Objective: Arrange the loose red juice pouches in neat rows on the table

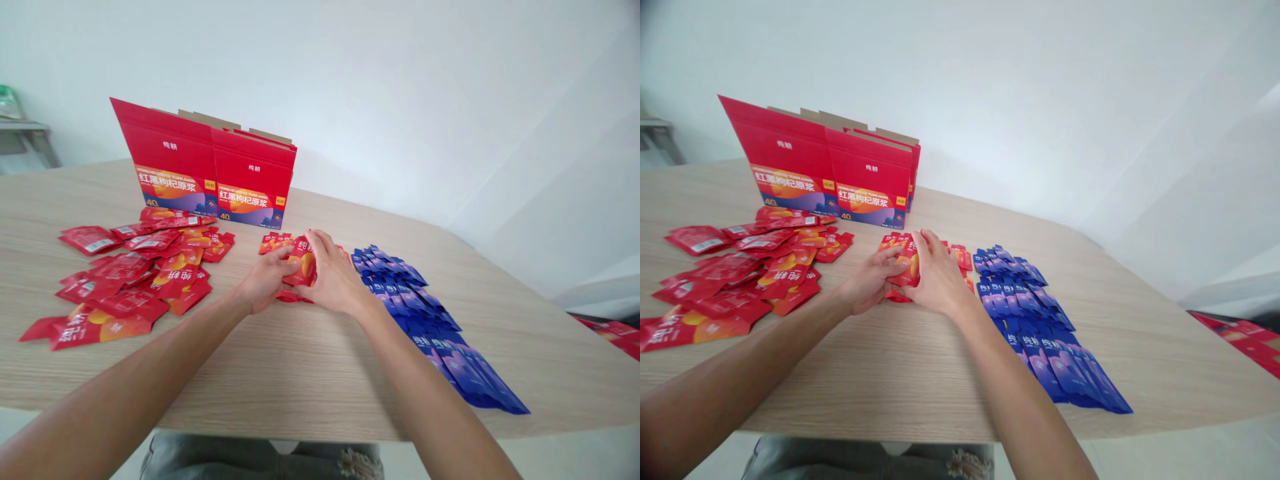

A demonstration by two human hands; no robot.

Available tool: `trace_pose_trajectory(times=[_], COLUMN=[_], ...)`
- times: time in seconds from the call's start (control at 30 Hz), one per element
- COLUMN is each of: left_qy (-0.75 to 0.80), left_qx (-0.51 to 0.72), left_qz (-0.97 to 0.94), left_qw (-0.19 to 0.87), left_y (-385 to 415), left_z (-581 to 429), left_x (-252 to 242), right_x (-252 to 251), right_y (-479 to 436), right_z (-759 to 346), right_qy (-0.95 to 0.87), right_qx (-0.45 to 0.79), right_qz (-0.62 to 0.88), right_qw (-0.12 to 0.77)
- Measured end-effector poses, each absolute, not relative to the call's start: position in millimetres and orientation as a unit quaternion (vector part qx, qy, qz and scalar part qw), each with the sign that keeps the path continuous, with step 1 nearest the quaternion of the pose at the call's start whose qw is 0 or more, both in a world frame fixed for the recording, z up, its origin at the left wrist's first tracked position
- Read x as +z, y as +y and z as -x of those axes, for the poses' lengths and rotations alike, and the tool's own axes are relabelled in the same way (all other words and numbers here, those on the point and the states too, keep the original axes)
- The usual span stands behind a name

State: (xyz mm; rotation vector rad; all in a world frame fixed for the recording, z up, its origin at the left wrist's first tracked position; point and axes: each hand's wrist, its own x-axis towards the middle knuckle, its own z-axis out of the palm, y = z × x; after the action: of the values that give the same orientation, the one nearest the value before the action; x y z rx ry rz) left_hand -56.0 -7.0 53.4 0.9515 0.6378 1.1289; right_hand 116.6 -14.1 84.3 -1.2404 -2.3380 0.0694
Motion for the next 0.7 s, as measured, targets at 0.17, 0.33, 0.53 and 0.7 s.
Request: trace_pose_trajectory(times=[0.17,0.33,0.53,0.7], left_qy=[0.267,0.246,0.225,0.218], left_qx=[0.494,0.484,0.5,0.504], left_qz=[-0.437,-0.456,-0.455,-0.45], left_qw=[0.703,0.705,0.701,0.704], left_y=[-7,-5,-3,-3], left_z=[57,56,55,56], left_x=[55,57,59,62], right_x=[90,98,103,109], right_y=[-13,-9,-7,-4], right_z=[-123,-129,-137,-143], right_qy=[-0.864,-0.882,-0.882,-0.894], right_qx=[0.02,-0.01,0.004,-0.01], right_qz=[0.441,0.415,0.399,0.364], right_qw=[0.241,0.223,0.249,0.263])
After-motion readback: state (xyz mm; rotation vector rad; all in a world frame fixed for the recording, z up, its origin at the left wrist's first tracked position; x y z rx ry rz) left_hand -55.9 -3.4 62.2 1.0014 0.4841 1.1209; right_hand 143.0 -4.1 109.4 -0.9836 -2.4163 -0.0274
